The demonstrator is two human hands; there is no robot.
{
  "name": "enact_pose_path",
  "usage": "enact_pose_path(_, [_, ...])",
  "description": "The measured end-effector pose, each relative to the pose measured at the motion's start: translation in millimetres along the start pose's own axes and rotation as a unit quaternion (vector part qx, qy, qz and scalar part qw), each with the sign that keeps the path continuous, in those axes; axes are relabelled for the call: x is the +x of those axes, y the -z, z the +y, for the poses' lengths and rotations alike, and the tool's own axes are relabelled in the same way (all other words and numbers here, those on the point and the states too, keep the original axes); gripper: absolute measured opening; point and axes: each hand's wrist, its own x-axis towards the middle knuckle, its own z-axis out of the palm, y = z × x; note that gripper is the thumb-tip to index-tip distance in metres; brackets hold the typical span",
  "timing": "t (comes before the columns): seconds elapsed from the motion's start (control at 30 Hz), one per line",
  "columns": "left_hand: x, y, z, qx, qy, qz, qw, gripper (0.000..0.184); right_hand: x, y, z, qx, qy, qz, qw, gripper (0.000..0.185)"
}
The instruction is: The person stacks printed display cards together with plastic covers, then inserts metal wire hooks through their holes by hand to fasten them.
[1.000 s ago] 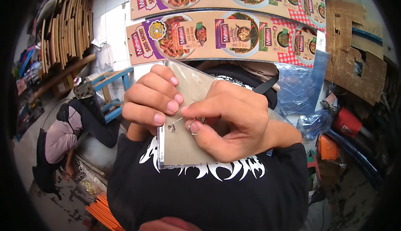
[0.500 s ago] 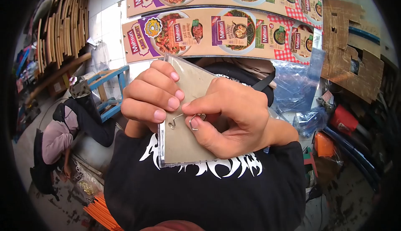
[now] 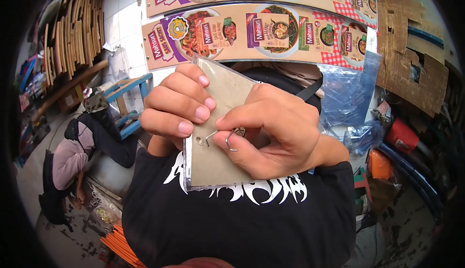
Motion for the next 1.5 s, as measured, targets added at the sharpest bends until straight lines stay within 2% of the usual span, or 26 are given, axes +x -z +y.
enact_pose_path(0.27, [-1,-4,-2,0.002,-0.008,0.016,1.000,0.016,6,1,2,-0.074,0.062,-0.009,0.995,0.018])
enact_pose_path(0.37, [0,0,-3,-0.003,-0.002,0.000,1.000,0.016,10,1,-4,-0.096,0.057,-0.022,0.993,0.018])
enact_pose_path(0.9, [2,0,-3,-0.005,-0.007,-0.006,1.000,0.014,6,0,-8,-0.104,0.072,-0.019,0.992,0.018])
enact_pose_path(1.0, [4,0,0,-0.016,-0.005,-0.002,1.000,0.013,5,0,-8,-0.118,0.105,-0.011,0.987,0.018])
enact_pose_path(1.07, [8,4,5,0.006,0.029,-0.071,0.997,0.013,4,0,-10,-0.144,0.134,-0.011,0.980,0.019])
enact_pose_path(1.5, [7,3,6,-0.038,0.030,-0.055,0.997,0.012,-3,-3,-10,-0.128,0.101,-0.004,0.987,0.022])
